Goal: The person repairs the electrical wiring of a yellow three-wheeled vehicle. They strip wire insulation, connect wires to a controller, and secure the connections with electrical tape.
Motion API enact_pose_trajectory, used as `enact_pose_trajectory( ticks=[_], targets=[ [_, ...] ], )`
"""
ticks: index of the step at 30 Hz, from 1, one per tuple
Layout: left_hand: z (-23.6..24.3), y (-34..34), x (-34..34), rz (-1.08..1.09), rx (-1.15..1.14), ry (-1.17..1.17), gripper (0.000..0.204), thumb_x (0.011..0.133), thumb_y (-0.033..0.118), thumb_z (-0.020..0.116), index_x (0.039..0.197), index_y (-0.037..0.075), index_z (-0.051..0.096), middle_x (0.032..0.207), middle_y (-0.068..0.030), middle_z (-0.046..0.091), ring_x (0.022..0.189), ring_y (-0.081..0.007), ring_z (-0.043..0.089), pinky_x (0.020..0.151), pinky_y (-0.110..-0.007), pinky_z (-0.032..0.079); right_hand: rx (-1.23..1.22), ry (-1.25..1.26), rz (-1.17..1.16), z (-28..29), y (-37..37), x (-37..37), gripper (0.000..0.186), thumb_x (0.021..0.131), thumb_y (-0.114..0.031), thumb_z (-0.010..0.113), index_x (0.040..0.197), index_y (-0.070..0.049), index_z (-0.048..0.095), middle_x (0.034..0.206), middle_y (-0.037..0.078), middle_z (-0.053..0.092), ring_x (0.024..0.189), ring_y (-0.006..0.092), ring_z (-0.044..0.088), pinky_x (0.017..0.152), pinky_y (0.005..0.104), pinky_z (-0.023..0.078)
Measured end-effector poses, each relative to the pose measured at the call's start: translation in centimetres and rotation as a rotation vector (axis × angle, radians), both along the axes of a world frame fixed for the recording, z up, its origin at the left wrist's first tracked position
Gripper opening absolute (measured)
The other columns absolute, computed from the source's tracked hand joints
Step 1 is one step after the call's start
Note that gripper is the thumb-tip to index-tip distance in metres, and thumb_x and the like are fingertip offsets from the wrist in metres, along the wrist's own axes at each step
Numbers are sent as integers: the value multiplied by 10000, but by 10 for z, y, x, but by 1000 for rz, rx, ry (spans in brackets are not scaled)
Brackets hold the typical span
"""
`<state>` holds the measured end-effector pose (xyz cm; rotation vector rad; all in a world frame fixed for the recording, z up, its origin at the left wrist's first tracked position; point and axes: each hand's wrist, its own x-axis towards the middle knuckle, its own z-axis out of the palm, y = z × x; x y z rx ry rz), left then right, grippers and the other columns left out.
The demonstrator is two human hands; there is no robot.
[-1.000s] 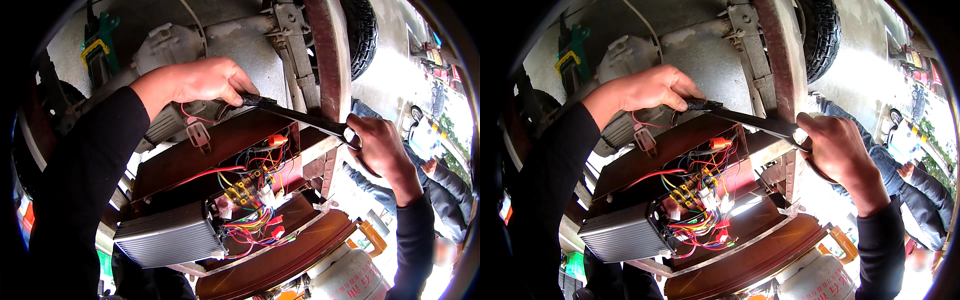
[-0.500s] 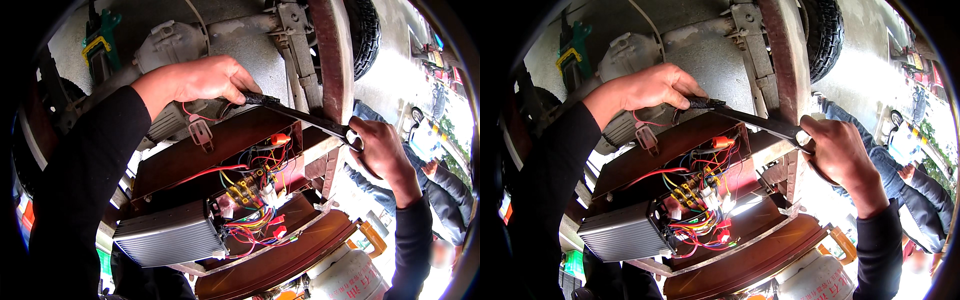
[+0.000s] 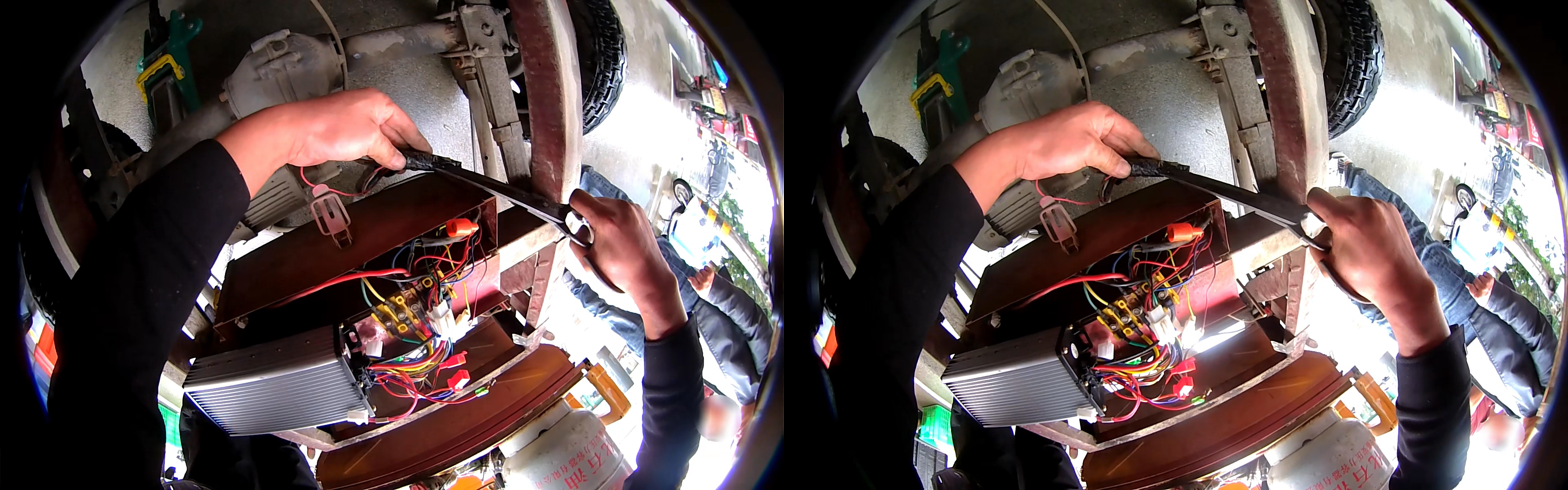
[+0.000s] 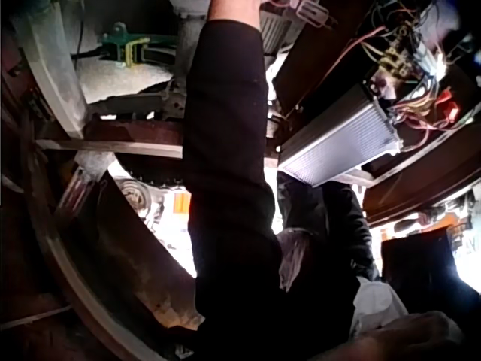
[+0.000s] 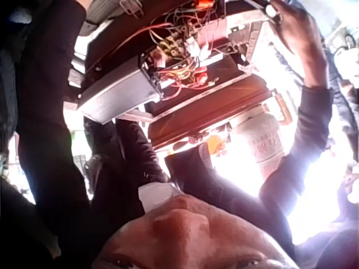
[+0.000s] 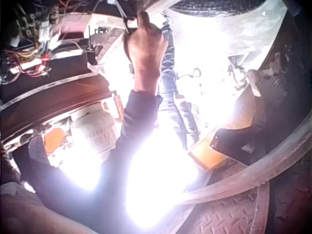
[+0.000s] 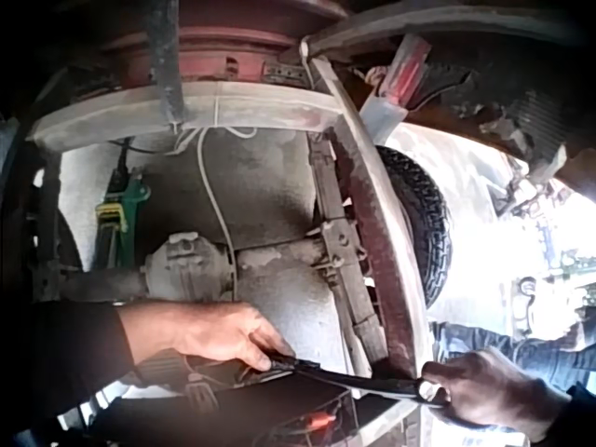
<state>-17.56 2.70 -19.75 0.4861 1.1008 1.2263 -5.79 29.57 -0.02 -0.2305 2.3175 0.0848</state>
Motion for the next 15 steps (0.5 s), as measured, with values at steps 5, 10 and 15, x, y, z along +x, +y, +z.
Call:
enact_pose_trajectory(
  ticks=[5, 10, 15],
  targets=[
    [-6, 0, -3, -14, 50, -52, 389, 821, -77, 570, 1204, -49, 633, 1110, -116, 691, 1023, -161, 625, 930, -272, 467, -54, 42, 108, -12, 10, -1, 370, 694, -70, 753, 1021, -64, 580, 680, 134, 598, 637, 333, 624, 566, 410, 505],
    [-5, 4, 0, 19, -5, 4, 391, 817, -110, 556, 1193, -46, 642, 1130, -130, 689, 1045, -172, 631, 940, -275, 468, -134, 80, 182, -18, 18, -5, 408, 673, -83, 773, 1027, -78, 571, 684, 107, 596, 633, 301, 625, 573, 388, 513],
    [-1, 2, 4, 44, 5, 49, 386, 814, -103, 572, 1189, -47, 643, 1139, -135, 688, 1051, -184, 636, 944, -287, 473, -132, 64, 151, -28, 15, -1, 366, 672, -89, 775, 959, -84, 548, 716, 94, 607, 649, 282, 632, 579, 387, 514]
  ],
)
